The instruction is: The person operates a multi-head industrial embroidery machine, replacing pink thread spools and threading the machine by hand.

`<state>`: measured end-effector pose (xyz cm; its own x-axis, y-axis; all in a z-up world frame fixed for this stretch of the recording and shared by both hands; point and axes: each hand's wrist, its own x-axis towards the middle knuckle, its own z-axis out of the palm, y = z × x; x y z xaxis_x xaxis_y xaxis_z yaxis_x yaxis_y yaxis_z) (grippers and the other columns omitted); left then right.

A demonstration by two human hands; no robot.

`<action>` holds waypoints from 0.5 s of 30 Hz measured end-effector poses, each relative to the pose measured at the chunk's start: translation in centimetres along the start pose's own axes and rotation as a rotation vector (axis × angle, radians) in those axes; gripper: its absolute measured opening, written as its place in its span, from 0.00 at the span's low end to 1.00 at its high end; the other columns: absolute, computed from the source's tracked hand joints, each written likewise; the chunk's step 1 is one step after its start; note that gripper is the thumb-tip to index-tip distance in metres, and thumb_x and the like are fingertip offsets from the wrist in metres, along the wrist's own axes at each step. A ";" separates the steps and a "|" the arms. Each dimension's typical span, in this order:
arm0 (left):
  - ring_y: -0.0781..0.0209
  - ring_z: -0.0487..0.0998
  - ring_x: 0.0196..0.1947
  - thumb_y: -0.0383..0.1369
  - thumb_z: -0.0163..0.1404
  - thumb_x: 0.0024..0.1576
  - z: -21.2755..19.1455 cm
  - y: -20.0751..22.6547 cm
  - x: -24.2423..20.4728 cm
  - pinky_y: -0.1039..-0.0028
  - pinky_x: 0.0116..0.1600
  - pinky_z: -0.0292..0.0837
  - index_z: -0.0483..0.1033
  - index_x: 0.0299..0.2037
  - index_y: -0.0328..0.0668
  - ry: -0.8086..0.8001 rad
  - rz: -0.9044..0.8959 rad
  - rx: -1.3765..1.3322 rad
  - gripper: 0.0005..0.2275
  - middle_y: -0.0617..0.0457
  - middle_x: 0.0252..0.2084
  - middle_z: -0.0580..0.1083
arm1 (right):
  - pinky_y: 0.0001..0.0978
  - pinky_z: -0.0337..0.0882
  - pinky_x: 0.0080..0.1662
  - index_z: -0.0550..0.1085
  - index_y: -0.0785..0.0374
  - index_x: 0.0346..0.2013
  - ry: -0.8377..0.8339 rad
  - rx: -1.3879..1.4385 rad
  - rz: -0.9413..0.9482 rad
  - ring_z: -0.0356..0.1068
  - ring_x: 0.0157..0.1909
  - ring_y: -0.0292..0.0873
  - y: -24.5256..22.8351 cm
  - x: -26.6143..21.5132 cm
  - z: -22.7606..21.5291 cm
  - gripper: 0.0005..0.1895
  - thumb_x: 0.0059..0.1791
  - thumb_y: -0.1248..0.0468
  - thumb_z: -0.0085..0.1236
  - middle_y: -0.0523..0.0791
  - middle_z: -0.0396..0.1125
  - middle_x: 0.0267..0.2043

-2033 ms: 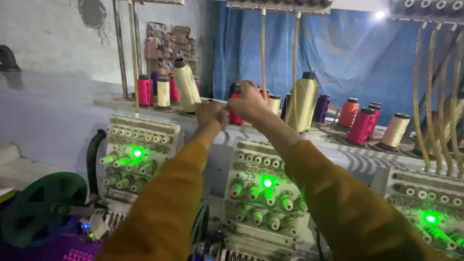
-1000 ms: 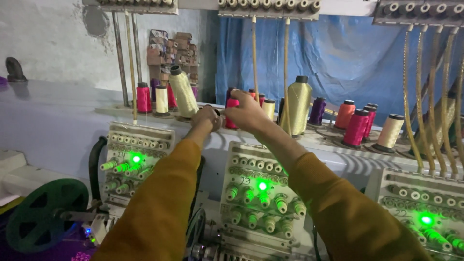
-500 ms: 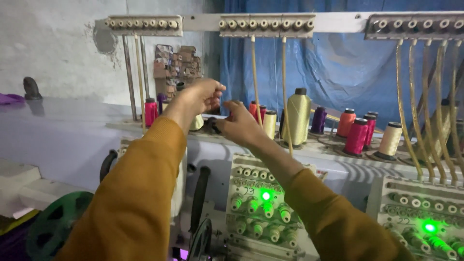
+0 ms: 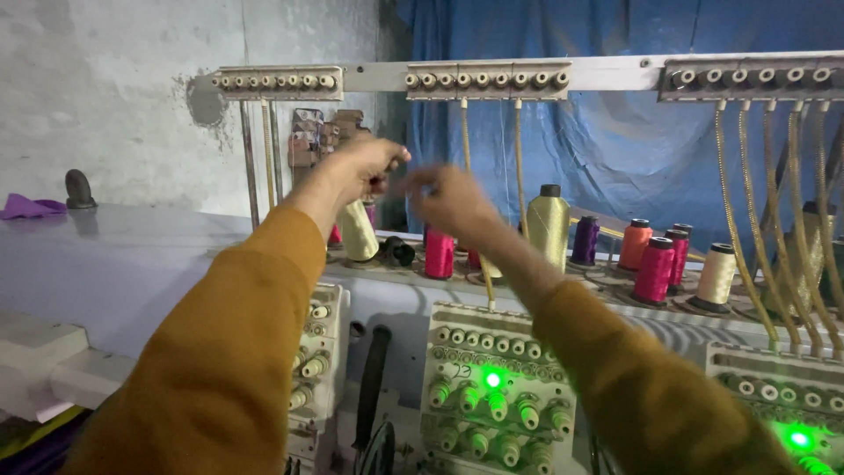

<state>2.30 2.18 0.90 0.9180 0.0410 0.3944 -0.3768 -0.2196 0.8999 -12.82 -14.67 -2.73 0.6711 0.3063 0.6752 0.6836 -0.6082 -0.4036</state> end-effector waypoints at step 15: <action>0.66 0.65 0.27 0.37 0.47 0.64 -2.5 9.7 -6.9 0.69 0.33 0.58 0.66 0.24 0.54 0.016 0.354 0.511 0.14 0.61 0.25 0.66 | 0.36 0.78 0.53 0.77 0.63 0.45 -0.225 -0.209 0.077 0.77 0.40 0.40 -1.9 11.8 -5.8 0.09 0.56 0.63 0.51 0.46 0.76 0.39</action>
<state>-7.97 2.17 7.36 0.7448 -0.1057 0.6589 -0.5476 -0.6610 0.5130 -7.87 -14.10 9.60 0.7813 0.3935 0.4845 0.5701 -0.7659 -0.2973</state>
